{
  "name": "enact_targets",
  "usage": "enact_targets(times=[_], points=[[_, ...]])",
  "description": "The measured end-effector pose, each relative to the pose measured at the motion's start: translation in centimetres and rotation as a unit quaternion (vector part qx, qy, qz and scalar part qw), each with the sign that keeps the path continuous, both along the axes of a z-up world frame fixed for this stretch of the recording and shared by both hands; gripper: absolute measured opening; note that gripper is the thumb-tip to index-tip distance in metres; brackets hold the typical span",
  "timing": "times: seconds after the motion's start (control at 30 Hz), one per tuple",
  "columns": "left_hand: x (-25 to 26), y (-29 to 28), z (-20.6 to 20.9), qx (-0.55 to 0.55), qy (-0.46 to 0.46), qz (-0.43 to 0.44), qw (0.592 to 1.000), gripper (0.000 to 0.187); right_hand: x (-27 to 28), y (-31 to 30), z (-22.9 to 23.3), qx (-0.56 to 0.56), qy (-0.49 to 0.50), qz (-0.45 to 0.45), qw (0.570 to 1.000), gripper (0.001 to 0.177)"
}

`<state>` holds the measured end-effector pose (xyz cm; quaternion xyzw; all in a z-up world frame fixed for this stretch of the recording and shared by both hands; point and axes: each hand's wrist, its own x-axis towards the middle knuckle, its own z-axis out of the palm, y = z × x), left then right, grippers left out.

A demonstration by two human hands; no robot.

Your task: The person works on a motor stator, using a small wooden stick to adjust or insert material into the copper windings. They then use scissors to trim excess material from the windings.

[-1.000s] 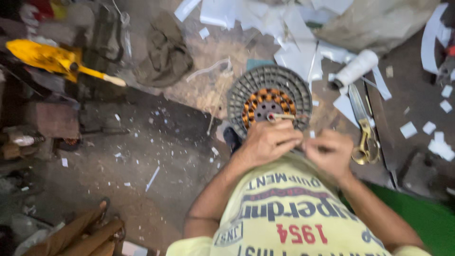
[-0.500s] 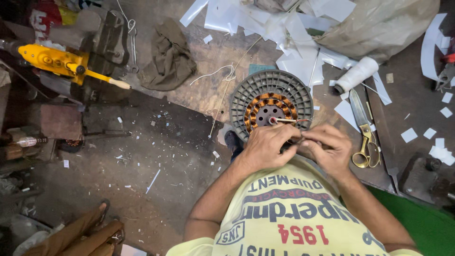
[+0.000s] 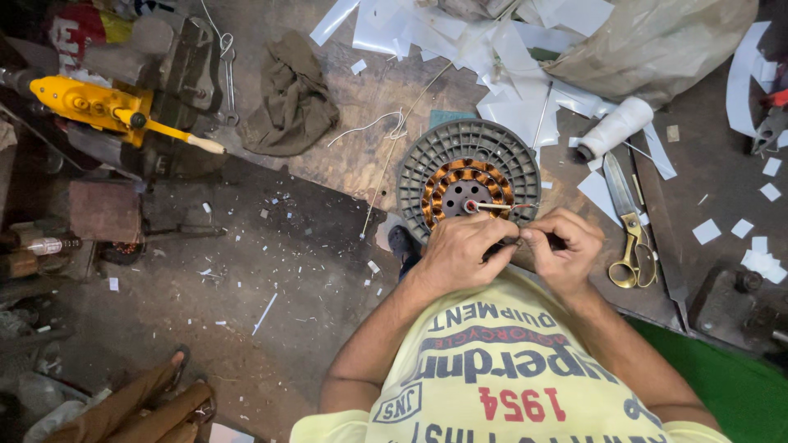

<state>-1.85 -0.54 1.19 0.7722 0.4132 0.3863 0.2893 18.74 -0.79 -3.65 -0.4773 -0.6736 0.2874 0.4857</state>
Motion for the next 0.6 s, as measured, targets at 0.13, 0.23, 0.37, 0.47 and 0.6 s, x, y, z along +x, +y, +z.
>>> enact_targets(times=[0.13,0.23,0.37,0.47,0.6], points=[[0.2,0.0,0.1,-0.008,0.011,0.004,1.0,0.023,0.4,0.4,-1.8,-0.038,0.077,0.003,0.996,0.035],[0.5,0.0,0.3,0.012,-0.004,0.014,1.0,0.025,2.3,1.1,-2.6,-0.106,0.128,0.051,0.985,0.03],[1.6,0.1,0.9,0.026,-0.014,0.06,0.998,0.016,8.6,1.0,-1.1,-0.193,0.004,0.026,0.981,0.014],[1.9,0.2,1.4,0.025,-0.005,0.068,0.997,0.01,12.0,-1.5,0.1,-0.211,-0.372,-0.113,0.897,0.035],[1.7,0.2,1.7,0.005,-0.005,0.063,0.998,0.009,14.2,-4.7,-1.5,-0.273,-0.476,-0.11,0.828,0.039]])
